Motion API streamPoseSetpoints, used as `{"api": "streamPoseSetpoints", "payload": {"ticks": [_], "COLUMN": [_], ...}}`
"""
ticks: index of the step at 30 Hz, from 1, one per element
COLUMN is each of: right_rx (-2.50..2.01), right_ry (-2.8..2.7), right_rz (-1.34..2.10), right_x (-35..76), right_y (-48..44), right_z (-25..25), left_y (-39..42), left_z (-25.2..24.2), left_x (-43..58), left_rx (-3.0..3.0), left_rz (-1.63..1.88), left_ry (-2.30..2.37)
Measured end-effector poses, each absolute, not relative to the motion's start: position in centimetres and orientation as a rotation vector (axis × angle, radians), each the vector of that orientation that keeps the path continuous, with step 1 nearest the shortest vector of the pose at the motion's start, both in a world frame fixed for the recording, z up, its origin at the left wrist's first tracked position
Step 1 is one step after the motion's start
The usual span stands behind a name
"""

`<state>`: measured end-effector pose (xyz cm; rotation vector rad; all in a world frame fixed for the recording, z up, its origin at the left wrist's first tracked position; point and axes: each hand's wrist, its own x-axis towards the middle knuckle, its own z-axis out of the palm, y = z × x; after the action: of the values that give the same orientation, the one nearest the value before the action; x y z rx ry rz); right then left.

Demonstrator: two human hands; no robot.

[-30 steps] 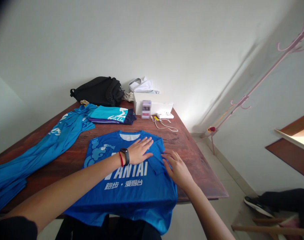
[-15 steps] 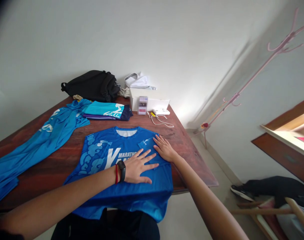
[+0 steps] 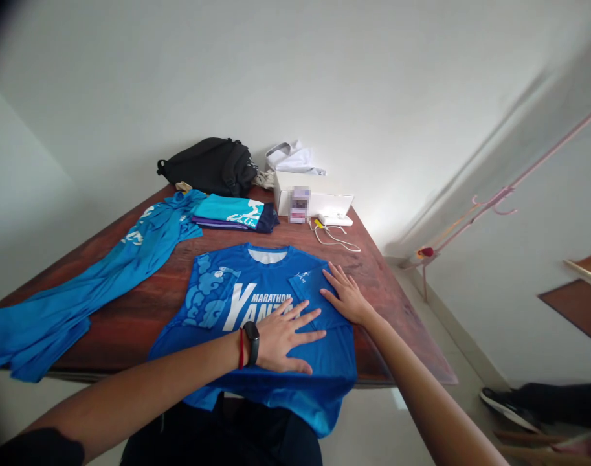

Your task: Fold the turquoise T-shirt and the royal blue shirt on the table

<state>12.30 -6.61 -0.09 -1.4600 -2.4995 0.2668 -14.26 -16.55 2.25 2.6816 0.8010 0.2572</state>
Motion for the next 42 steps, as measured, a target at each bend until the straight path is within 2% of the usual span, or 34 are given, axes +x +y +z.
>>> {"api": "streamPoseSetpoints", "payload": {"ticks": [6, 10, 18, 23, 26, 30, 35, 42], "right_rx": [-1.372, -1.466, -1.424, -1.429, -1.643, -1.738, -1.935, -1.763], "right_ry": [-2.429, -2.483, -2.43, -1.989, -1.988, -2.085, -1.913, -1.835], "right_rz": [0.153, 0.145, 0.079, -0.033, 0.188, 0.524, 0.917, 1.17], "right_x": [12.4, 13.8, 16.1, 15.5, 15.1, 15.1, 14.8, 12.7], "right_y": [-13.3, -17.8, -21.7, -26.0, -27.7, -27.6, -26.2, -25.5], "right_z": [-0.1, -1.0, -1.6, -3.0, -3.9, -4.5, -4.6, -2.3], "left_y": [-20.1, -22.9, -27.9, -30.6, -31.0, -30.1, -28.5, -27.6], "left_z": [2.4, 1.9, 2.9, 1.8, 1.8, 2.6, 3.5, 5.6], "left_x": [-16.2, -19.5, -27.1, -32.4, -34.6, -35.4, -34.5, -30.0], "left_rx": [2.638, 2.685, 2.575, 2.302, 2.104, 2.013, 2.0, 2.037], "left_rz": [0.275, 0.303, 0.401, 0.771, 0.982, 1.092, 1.19, 1.123], "left_ry": [0.902, 1.052, 1.242, 1.541, 1.706, 1.735, 1.679, 1.425]}}
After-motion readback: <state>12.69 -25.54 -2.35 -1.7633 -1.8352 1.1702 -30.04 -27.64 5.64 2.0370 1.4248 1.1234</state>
